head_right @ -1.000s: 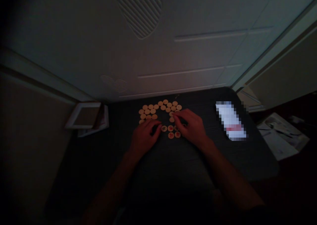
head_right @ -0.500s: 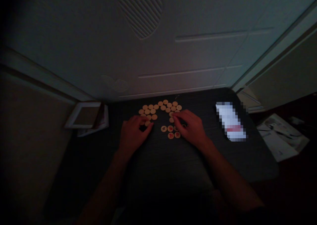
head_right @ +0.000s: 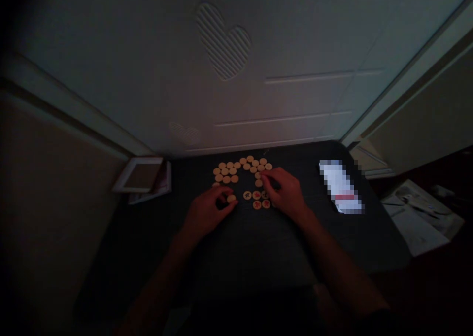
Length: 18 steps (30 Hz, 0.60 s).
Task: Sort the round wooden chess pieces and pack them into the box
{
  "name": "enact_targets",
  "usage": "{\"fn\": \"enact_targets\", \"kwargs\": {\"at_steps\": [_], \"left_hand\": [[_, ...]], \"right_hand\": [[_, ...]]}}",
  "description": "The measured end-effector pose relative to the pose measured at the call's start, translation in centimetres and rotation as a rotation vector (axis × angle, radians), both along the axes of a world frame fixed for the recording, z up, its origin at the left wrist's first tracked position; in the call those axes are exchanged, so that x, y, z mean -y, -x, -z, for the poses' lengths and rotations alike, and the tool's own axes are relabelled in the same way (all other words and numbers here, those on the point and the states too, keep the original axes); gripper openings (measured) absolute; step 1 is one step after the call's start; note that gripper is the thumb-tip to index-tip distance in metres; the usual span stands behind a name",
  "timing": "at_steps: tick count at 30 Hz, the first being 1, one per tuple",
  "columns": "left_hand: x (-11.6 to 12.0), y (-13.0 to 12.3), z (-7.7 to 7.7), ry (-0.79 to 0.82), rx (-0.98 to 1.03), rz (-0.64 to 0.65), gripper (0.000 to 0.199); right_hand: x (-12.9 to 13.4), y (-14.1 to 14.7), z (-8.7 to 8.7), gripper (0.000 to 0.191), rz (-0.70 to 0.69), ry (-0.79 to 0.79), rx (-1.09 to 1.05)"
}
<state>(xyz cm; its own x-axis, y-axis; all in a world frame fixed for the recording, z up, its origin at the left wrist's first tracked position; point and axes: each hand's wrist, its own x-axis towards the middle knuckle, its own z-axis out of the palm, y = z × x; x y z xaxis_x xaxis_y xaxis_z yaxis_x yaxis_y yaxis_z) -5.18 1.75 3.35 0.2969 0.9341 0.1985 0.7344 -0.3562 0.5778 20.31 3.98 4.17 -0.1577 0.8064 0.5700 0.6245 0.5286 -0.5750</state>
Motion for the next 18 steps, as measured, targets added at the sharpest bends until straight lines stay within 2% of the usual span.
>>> {"fn": "enact_targets", "kwargs": {"at_steps": [4,6,9,13,18], "left_hand": [[3.3,-0.2,-0.4,0.101,0.267,-0.014,0.019],[5.0,-0.8,-0.1,0.155,0.380,-0.069,0.015],[7.1,-2.1,0.8,0.253,0.543,-0.163,0.022],[8.4,-3.9,1.8,0.375,0.721,-0.146,0.025],[8.6,-4.6,2.1,0.431,0.809,-0.144,0.023]], "right_hand": [[1.7,0.3,-0.5,0.017,-0.070,0.051,0.009],[3.6,0.8,-0.3,0.019,-0.143,0.135,0.024],[7.1,1.9,0.7,0.023,-0.191,0.178,-0.031],[10.7,3.5,2.5,0.029,-0.187,0.264,-0.152],[11.7,4.6,3.5,0.025,-0.084,0.295,-0.256]]}}
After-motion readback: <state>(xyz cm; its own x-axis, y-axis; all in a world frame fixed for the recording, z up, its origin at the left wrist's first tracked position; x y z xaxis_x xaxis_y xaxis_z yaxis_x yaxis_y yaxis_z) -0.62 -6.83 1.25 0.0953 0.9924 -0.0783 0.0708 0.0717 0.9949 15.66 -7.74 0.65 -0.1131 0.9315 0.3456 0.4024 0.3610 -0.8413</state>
